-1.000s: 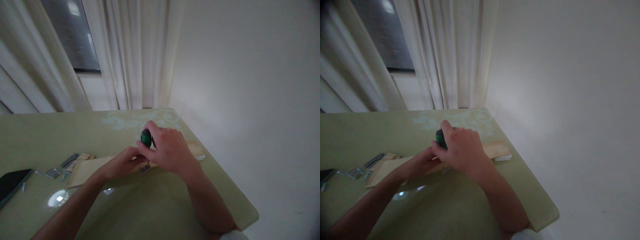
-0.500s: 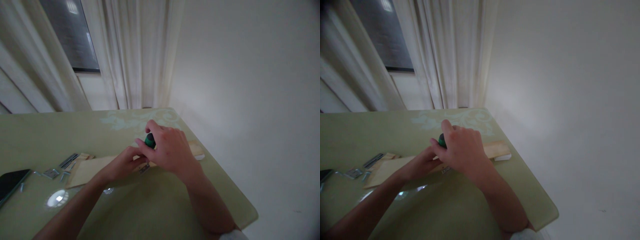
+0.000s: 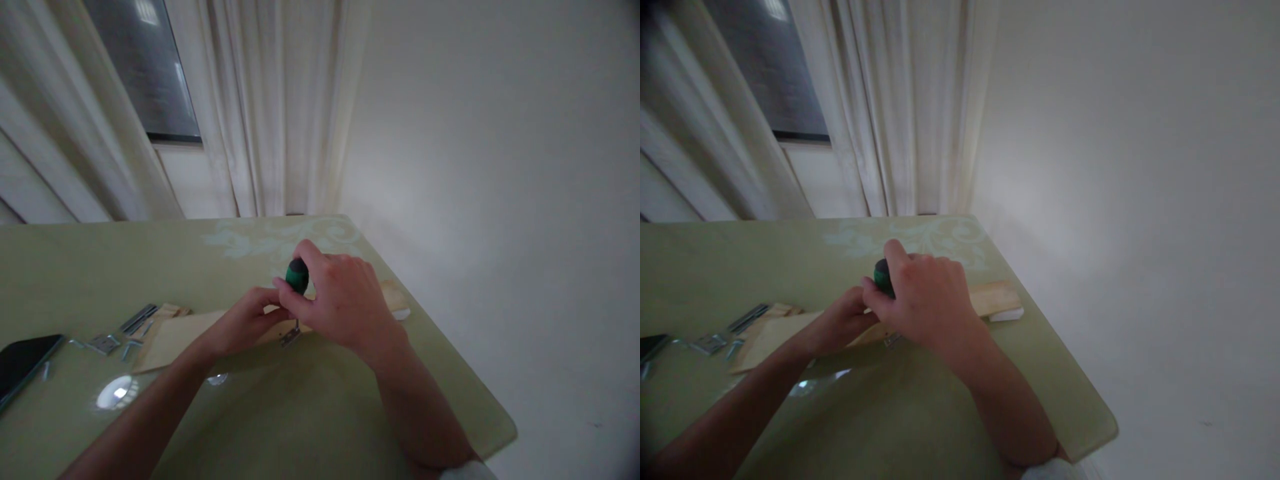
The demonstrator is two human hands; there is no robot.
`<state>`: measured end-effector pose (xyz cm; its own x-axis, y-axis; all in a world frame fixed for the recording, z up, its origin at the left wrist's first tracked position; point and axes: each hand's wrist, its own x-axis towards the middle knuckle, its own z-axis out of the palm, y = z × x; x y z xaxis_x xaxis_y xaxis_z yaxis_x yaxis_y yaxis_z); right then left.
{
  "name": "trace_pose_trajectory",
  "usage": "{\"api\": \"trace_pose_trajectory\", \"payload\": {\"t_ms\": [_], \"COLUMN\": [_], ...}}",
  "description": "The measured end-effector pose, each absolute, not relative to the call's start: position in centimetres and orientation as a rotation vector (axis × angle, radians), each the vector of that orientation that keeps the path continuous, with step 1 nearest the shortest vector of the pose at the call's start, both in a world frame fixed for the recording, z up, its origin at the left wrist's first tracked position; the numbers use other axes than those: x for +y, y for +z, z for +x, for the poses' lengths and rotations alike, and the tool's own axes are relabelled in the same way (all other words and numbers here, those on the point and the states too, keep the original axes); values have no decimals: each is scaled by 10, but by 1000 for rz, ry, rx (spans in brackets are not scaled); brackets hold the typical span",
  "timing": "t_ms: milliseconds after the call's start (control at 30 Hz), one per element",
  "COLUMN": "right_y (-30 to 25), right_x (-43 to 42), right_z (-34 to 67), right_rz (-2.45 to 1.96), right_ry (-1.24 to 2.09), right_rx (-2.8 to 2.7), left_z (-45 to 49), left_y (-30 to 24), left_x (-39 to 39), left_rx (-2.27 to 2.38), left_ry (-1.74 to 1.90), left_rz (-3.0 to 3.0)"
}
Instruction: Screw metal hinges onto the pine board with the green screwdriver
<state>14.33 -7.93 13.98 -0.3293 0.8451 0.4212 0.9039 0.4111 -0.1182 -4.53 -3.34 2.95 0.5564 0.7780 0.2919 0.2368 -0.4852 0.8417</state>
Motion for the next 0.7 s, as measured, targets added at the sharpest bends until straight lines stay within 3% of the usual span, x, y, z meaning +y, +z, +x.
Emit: {"api": "trace_pose_trajectory", "payload": {"t_ms": [167,400,700], "right_y": [138,138,138], "right_x": [-80,-79,-78], "right_z": [143,145,146], "right_rz": [-1490,-1478,-1481], "right_ry": [-188,-187,-214], "right_rx": [-2250,-2237,-2230], "left_z": [-39,-41,-36], "left_y": [23,27,21], "left_x": [-35,-35,-34], "left_rx": [1006,814,942], "left_ry": [927,802,893], "left_rz": [1957,1978,1914]}}
